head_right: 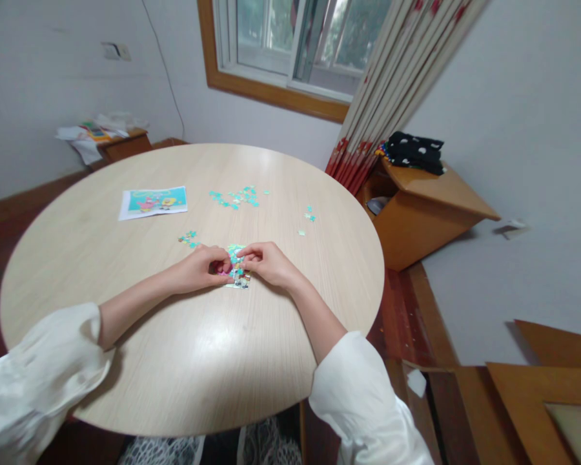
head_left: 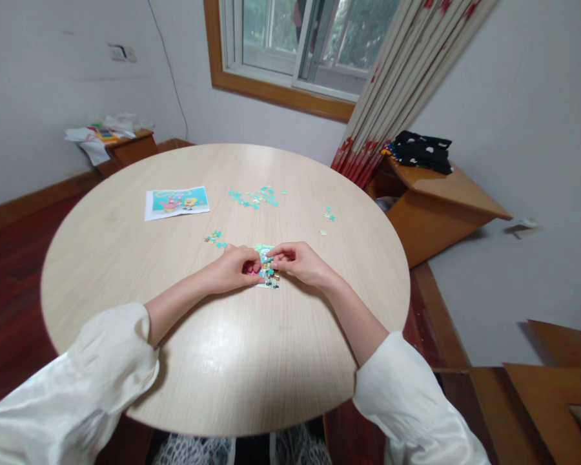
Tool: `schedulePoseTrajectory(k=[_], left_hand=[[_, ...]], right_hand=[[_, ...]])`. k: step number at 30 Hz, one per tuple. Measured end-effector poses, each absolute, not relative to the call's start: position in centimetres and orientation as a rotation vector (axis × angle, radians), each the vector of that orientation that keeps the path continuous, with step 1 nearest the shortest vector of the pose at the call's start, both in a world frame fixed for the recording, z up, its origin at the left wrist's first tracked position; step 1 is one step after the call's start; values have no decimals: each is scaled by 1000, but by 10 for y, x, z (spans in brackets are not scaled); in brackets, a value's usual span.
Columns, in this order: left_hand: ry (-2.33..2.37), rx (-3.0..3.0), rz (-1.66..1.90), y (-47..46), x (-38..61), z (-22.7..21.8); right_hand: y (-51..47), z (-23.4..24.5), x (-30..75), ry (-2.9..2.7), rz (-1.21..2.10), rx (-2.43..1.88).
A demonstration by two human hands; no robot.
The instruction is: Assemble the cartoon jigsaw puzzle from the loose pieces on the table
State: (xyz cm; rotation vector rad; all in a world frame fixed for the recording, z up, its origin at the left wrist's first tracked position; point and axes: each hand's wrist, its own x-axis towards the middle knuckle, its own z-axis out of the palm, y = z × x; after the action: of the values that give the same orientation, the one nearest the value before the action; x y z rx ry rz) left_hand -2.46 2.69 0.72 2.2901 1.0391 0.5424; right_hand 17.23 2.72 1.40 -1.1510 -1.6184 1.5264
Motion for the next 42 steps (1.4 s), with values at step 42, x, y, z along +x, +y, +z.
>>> schedulePoseTrajectory(k=[42], left_hand=[[1898,1786,1111,70,-86,12]], right_hand=[[48,-5,200,-1808,71,-1636]])
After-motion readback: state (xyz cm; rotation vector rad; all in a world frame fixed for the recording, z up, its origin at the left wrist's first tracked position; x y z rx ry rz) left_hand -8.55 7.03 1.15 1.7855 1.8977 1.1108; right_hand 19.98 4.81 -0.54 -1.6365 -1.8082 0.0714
